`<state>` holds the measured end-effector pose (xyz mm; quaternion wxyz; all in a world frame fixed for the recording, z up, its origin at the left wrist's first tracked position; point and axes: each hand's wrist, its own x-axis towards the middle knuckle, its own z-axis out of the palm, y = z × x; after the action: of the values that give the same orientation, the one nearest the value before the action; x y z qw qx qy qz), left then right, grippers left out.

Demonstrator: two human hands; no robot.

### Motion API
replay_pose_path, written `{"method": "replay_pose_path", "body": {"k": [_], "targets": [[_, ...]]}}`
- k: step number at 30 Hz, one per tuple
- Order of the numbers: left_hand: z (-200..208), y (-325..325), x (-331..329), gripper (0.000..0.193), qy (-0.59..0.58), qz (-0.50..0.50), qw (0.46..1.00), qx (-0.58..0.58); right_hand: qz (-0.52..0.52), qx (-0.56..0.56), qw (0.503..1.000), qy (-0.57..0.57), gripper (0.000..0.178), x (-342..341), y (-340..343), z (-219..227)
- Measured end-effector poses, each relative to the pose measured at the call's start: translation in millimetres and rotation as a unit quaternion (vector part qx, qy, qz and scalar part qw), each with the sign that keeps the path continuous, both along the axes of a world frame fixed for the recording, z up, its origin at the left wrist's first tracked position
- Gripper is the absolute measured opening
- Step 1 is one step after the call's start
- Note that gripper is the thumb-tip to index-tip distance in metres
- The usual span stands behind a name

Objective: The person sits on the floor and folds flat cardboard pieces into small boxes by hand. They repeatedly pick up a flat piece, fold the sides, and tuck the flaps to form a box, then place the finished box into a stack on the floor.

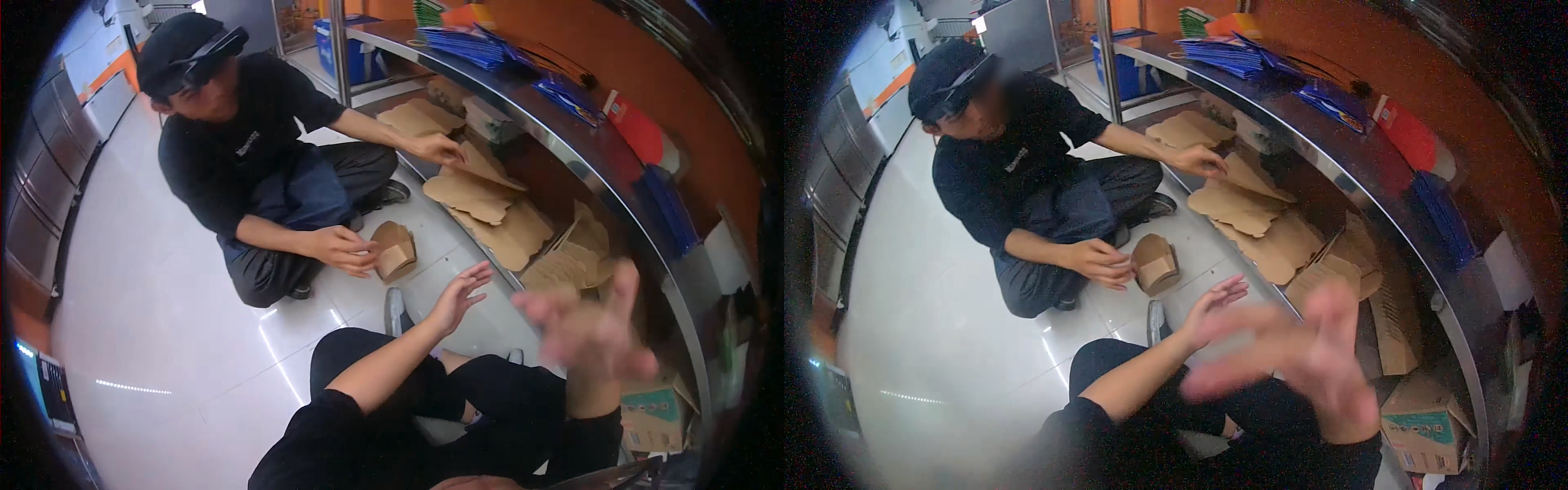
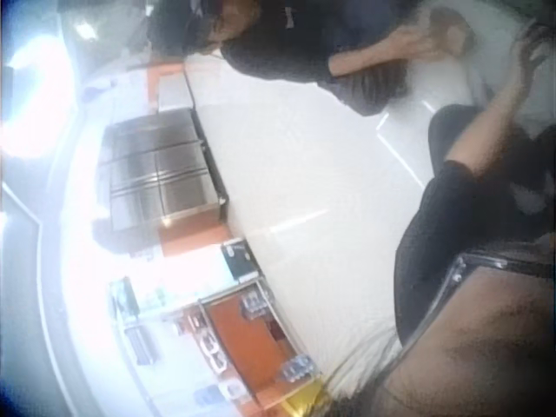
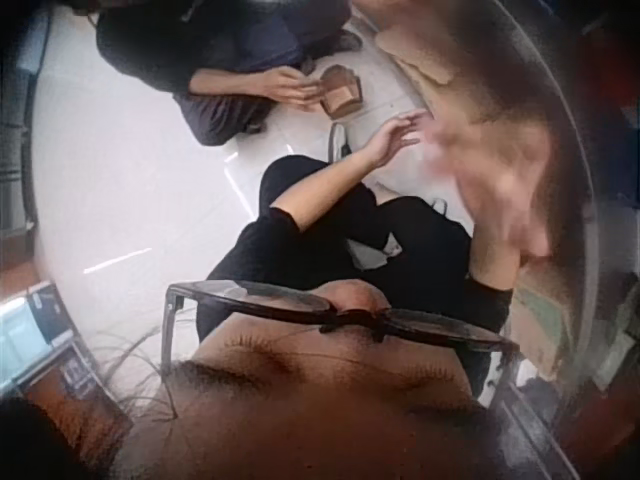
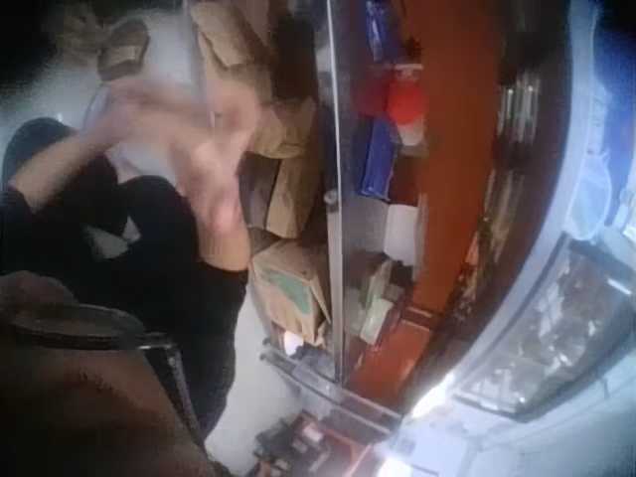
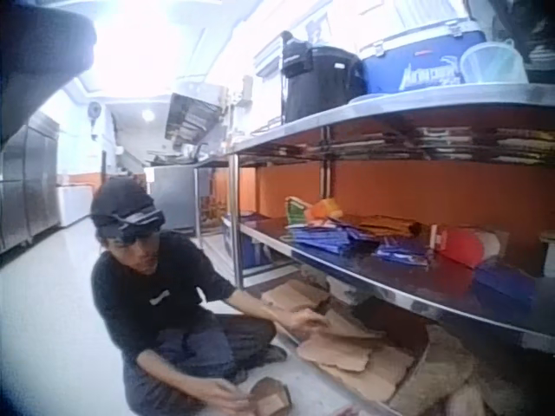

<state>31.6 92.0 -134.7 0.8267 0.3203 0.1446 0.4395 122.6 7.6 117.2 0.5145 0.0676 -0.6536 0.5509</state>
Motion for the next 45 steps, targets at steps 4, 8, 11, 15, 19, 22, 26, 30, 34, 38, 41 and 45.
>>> {"method": "replay_pose_path", "body": {"k": [4, 8, 11, 15, 19, 22, 26, 30, 34, 38, 41, 45], "targets": [[20.5, -8.7, -0.6, 0.054, 0.025, 0.006, 0.998, -0.055, 0.148, 0.030, 0.988, 0.040, 0.066, -11.4, -21.2, 21.9], [20.1, -6.7, -7.1, 0.053, 0.013, 0.025, 0.995, -0.092, 0.136, 0.018, 0.990, 0.022, 0.063, -35.1, -6.0, 19.6], [26.3, -3.0, -2.5, 0.051, 0.002, 0.012, 0.995, -0.101, 0.167, -0.060, 0.978, -0.109, 0.072, -23.5, -11.8, 15.9], [23.9, -3.5, -5.7, 0.041, 0.008, 0.018, 0.993, -0.113, 0.040, -0.150, 0.983, -0.101, 0.064, -20.9, 17.9, -6.6], [19.7, -3.3, 4.3, 0.020, 0.048, 0.096, 0.983, -0.149, -0.358, -0.093, 0.886, -0.281, 0.043, 5.2, 131.2, -76.3], [19.7, -4.4, 6.1, 0.011, 0.049, 0.143, 0.970, -0.190, -0.455, 0.023, 0.680, -0.574, 0.043, 64.1, 202.5, -152.0], [14.8, 6.2, -3.5, 0.010, 0.028, 0.164, 0.962, -0.217, -0.480, 0.076, 0.575, -0.659, 0.046, 71.6, 231.7, -214.5], [9.3, 13.0, -8.1, 0.010, 0.014, 0.148, 0.961, -0.233, -0.481, 0.058, 0.498, -0.720, 0.039, 72.2, 247.6, -231.9], [10.8, 14.7, -7.6, 0.011, 0.001, 0.142, 0.961, -0.238, -0.473, 0.024, 0.461, -0.751, 0.028, 72.6, 253.8, -238.4], [9.7, 16.6, -8.2, 0.009, -0.004, 0.132, 0.962, -0.241, -0.470, 0.031, 0.408, -0.783, 0.022, 73.1, 251.2, -233.1], [7.3, 14.3, -5.6, 0.009, 0.007, 0.115, 0.962, -0.246, -0.494, 0.036, 0.385, -0.778, 0.017, 81.8, 245.9, -228.2], [7.0, 12.4, -6.5, 0.009, 0.007, 0.111, 0.964, -0.242, -0.519, 0.051, 0.416, -0.745, 0.014, 75.0, 235.8, -202.6]]}}
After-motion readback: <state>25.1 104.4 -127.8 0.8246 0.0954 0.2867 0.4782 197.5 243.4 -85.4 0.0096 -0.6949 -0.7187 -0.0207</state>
